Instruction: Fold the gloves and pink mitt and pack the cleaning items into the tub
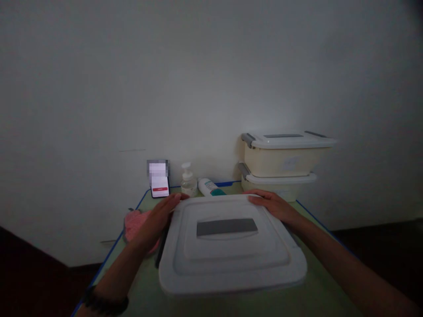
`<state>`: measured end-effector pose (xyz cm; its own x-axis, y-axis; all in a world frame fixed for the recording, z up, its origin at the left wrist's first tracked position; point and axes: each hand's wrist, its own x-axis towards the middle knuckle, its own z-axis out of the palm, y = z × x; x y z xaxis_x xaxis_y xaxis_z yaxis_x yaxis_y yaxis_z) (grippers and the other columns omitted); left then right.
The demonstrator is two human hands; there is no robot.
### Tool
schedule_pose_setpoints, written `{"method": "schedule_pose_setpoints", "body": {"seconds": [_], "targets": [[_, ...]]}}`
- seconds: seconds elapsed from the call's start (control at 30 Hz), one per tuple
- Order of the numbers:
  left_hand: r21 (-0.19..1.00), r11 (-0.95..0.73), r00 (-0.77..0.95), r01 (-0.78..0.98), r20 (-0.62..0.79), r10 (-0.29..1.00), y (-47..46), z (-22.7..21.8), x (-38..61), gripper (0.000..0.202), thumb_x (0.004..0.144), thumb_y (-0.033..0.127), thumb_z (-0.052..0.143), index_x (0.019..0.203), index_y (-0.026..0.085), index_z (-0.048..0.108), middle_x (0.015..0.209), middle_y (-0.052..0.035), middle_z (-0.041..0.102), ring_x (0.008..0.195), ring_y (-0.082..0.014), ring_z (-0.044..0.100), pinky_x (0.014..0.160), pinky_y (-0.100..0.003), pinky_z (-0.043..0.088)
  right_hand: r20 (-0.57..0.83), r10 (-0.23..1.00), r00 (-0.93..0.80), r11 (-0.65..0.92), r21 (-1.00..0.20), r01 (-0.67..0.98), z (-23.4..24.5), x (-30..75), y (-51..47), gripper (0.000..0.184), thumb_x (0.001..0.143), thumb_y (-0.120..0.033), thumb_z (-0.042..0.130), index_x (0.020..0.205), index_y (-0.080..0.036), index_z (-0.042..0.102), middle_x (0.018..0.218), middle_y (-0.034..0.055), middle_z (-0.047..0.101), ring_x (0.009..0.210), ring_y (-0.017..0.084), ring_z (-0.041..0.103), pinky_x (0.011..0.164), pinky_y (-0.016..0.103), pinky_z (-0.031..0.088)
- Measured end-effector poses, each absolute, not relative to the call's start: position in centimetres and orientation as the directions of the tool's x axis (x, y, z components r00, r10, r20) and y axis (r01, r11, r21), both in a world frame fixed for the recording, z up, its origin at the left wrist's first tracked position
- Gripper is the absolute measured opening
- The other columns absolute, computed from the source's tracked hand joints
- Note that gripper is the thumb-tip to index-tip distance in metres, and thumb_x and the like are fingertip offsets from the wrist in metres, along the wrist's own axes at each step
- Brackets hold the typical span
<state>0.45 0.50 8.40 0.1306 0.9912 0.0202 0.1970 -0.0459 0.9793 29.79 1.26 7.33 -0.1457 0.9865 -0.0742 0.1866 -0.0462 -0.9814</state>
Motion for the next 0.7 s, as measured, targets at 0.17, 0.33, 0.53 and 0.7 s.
{"method": "schedule_pose_setpoints", "body": {"seconds": [0.17, 0.33, 0.53, 0.7], "targets": [[0.870, 0.060, 0.004, -0.488, -0.067, 0.998, -1.6, 5.6, 0.9, 0.030, 0.077, 0.039, 0.045, 0.091, 0.022, 0.064, 0.104, -0.0047, 0.066, 0.110, -0.0270, 0.053, 0.088, -0.036, 0.046, -0.166, 0.983, -0.082, -0.178, -0.969, -0.169, 5.7, 30.8, 0.2, 0.024, 0.075, -0.036, 0.057, 0.093, -0.023, 0.068, 0.088, 0.0004, 0.072, 0.080, 0.020, 0.065, 0.074, 0.030, 0.048], [0.741, 0.102, 0.021, -0.663, -0.118, 0.993, -2.1, 4.6, 2.6, 0.030, 0.072, 0.025, 0.050, 0.097, 0.018, 0.065, 0.096, -0.0045, 0.069, 0.099, -0.0249, 0.060, 0.084, -0.032, 0.048, -0.283, 0.946, -0.159, -0.323, -0.872, -0.369, 4.4, 31.4, -1.2, 0.029, 0.077, -0.038, 0.053, 0.095, -0.021, 0.068, 0.087, 0.0037, 0.073, 0.088, 0.025, 0.066, 0.084, 0.037, 0.048], [0.658, 0.134, 0.060, -0.741, -0.134, 0.989, -2.1, 4.3, 3.0, 0.035, 0.074, 0.031, 0.050, 0.104, 0.017, 0.062, 0.100, -0.0050, 0.068, 0.104, -0.0253, 0.058, 0.093, -0.034, 0.042, -0.193, 0.970, -0.144, -0.240, -0.827, -0.508, 4.8, 30.6, -1.5, 0.034, 0.080, -0.046, 0.048, 0.100, -0.024, 0.065, 0.102, 0.0032, 0.069, 0.099, 0.026, 0.062, 0.092, 0.042, 0.043], [0.687, 0.034, 0.022, -0.726, -0.026, 0.999, -1.9, 5.4, 2.3, 0.045, 0.078, 0.046, 0.042, 0.109, 0.018, 0.059, 0.125, -0.0061, 0.055, 0.126, -0.0257, 0.037, 0.105, -0.038, 0.027, -0.120, 0.990, -0.078, -0.142, -0.779, -0.610, 5.7, 29.5, -1.3, 0.048, 0.080, -0.056, 0.038, 0.102, -0.022, 0.064, 0.118, 0.0035, 0.061, 0.110, 0.024, 0.055, 0.095, 0.037, 0.041]]}}
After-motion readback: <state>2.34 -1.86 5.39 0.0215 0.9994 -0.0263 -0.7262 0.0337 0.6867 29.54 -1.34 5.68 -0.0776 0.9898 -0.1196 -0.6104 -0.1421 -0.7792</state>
